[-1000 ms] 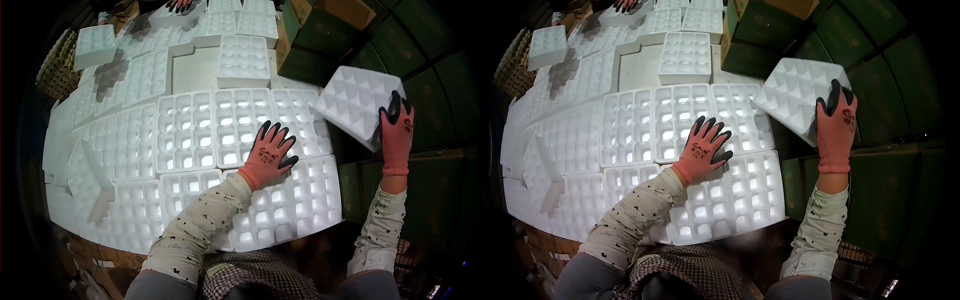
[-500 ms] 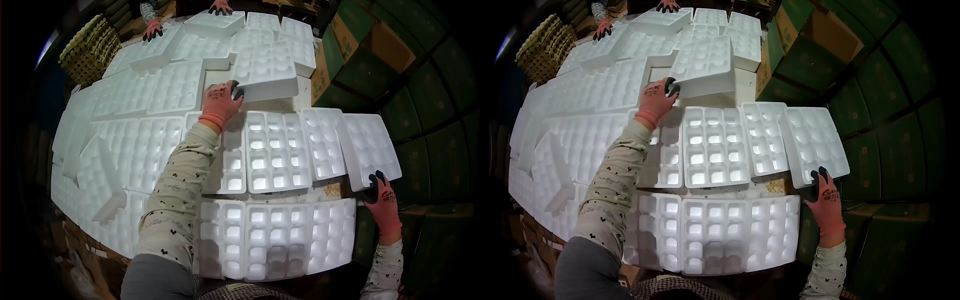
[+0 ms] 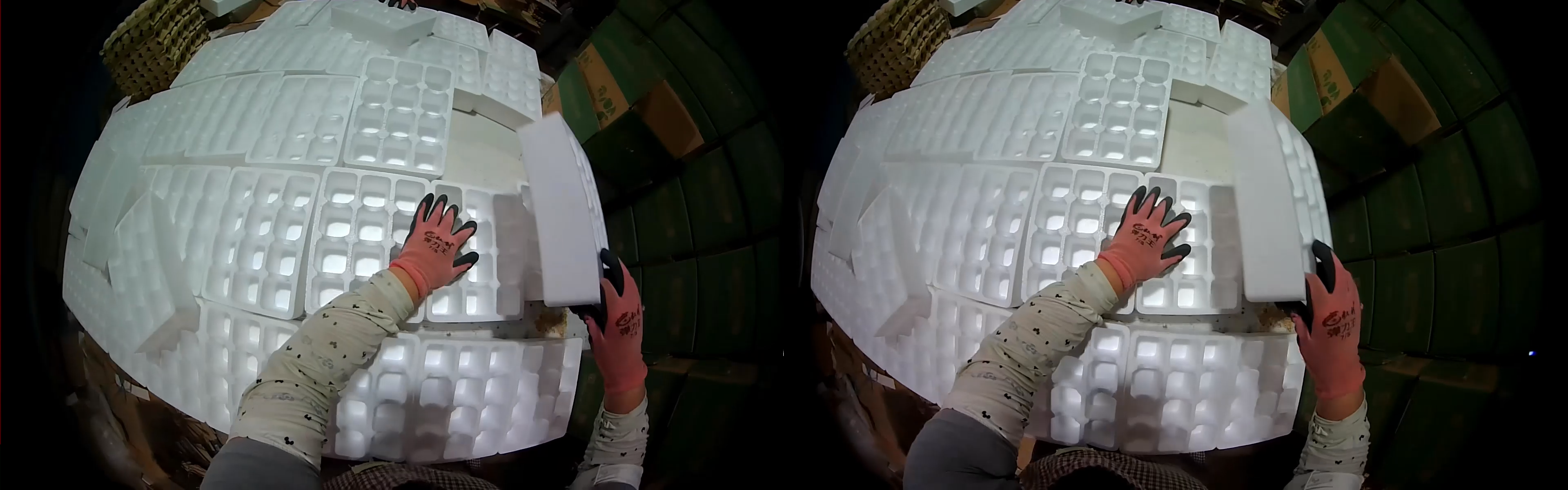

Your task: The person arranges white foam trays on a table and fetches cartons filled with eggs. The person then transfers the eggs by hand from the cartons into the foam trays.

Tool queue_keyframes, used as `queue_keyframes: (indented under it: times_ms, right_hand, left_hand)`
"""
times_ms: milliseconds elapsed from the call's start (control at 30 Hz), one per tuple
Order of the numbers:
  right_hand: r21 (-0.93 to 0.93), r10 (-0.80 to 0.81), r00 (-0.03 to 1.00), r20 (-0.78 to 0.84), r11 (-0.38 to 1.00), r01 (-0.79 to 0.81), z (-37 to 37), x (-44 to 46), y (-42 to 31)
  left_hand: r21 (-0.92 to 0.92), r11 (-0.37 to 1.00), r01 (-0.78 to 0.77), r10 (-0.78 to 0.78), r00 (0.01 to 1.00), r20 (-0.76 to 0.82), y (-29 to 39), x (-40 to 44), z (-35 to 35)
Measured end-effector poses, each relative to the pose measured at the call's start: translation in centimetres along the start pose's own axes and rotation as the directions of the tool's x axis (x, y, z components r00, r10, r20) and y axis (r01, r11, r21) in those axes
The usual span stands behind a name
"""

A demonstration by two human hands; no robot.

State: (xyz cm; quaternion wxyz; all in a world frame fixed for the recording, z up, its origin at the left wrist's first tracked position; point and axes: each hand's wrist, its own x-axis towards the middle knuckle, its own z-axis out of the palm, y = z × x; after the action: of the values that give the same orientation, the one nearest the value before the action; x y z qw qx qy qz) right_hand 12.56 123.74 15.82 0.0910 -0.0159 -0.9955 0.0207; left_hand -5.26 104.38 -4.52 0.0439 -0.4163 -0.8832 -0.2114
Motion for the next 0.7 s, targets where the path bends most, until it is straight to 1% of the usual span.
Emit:
queue_keyframes:
  times_ms: [67, 100, 133, 167, 200, 233, 267, 300, 333, 400, 433, 467, 500, 533, 600, 633, 667, 700]
  right_hand:
    - [-0.062, -0.181, 0.981, -0.066, 0.982, 0.177, 1.2, 5.4, -2.3]
    - [-0.119, -0.205, 0.977, -0.061, 0.973, 0.197, 2.8, 8.7, -2.5]
    - [-0.173, -0.231, 0.971, -0.057, 0.961, 0.218, 5.3, 12.2, -2.1]
    - [-0.297, -0.196, 0.981, 0.002, 0.936, 0.188, 8.4, 15.6, -1.1]
    - [-0.338, -0.069, 0.987, 0.145, 0.934, 0.115, 10.3, 18.7, -1.4]
    - [-0.377, 0.021, 0.971, 0.239, 0.923, 0.073, 12.3, 21.0, -1.5]
    - [-0.393, 0.011, 0.953, 0.301, 0.913, 0.114, 13.9, 22.4, -1.7]
    - [-0.334, -0.04, 0.941, 0.335, 0.929, 0.158, 15.3, 22.9, -1.8]
    - [-0.227, -0.068, 0.968, 0.242, 0.966, 0.125, 15.9, 22.1, -1.6]
    - [-0.013, -0.088, 0.995, 0.042, 0.996, 0.089, 16.5, 20.3, -1.2]
    - [0.075, 0.0, 0.996, -0.084, 0.997, 0.006, 16.2, 19.1, 0.4]
    - [0.146, 0.136, 0.986, -0.092, 0.982, -0.122, 16.1, 17.6, 2.8]
    - [0.011, 0.215, 0.966, -0.141, 0.976, -0.216, 16.4, 15.4, 4.9]
    - [-0.117, 0.282, 0.938, -0.202, 0.944, -0.309, 17.1, 13.0, 6.2]
    - [-0.306, 0.291, 0.91, -0.296, 0.873, -0.379, 18.9, 8.3, 7.1]
    - [-0.386, 0.286, 0.893, -0.348, 0.824, -0.415, 19.3, 6.7, 7.2]
    - [-0.219, 0.328, 0.912, -0.246, 0.898, -0.381, 19.2, 5.6, 7.2]
    - [0.066, 0.331, 0.936, -0.116, 0.943, -0.326, 19.2, 5.2, 7.2]
  left_hand:
    - [-0.04, 0.997, 0.069, -0.058, 0.973, 0.224, 1.4, 0.2, -2.6]
    - [-0.074, 0.996, 0.041, -0.019, 0.961, 0.275, 1.5, 0.0, -3.0]
    - [-0.072, 0.997, 0.024, -0.015, 0.991, 0.134, 1.1, 0.0, -3.1]
    - [-0.064, 0.998, 0.009, -0.01, 1.0, -0.011, 0.4, 0.3, -3.3]
    - [-0.052, 0.999, -0.005, -0.003, 0.988, -0.153, -0.6, 0.7, -3.4]
    - [0.004, 0.998, 0.063, -0.06, 0.958, -0.281, -2.0, 1.8, -4.1]
    - [0.036, 0.982, 0.185, -0.16, 0.918, -0.364, -3.3, 2.9, -4.2]
    - [0.132, 0.953, 0.273, -0.212, 0.912, -0.351, -5.1, 3.4, -4.0]
    - [0.193, 0.914, 0.356, -0.3, 0.915, -0.269, -6.4, 3.7, -3.6]
    - [0.165, 0.916, 0.365, -0.334, 0.923, -0.192, -7.4, 2.9, -2.5]
    - [0.155, 0.921, 0.356, -0.324, 0.925, -0.201, -7.1, 2.4, -2.8]
    - [0.143, 0.929, 0.342, -0.309, 0.927, -0.213, -6.6, 2.1, -3.0]
    - [0.113, 0.945, 0.307, -0.265, 0.921, -0.286, -6.5, 1.7, -2.5]
    - [0.118, 0.949, 0.294, -0.259, 0.934, -0.245, -6.6, 1.6, -2.7]
    - [0.155, 0.932, 0.327, -0.262, 0.905, -0.336, -6.6, 1.7, -1.8]
    - [0.18, 0.918, 0.353, -0.288, 0.907, -0.307, -6.4, 1.7, -2.2]
    - [0.181, 0.917, 0.357, -0.307, 0.917, -0.254, -6.2, 1.7, -2.5]
    - [0.196, 0.909, 0.367, -0.313, 0.914, -0.26, -6.2, 1.8, -2.5]
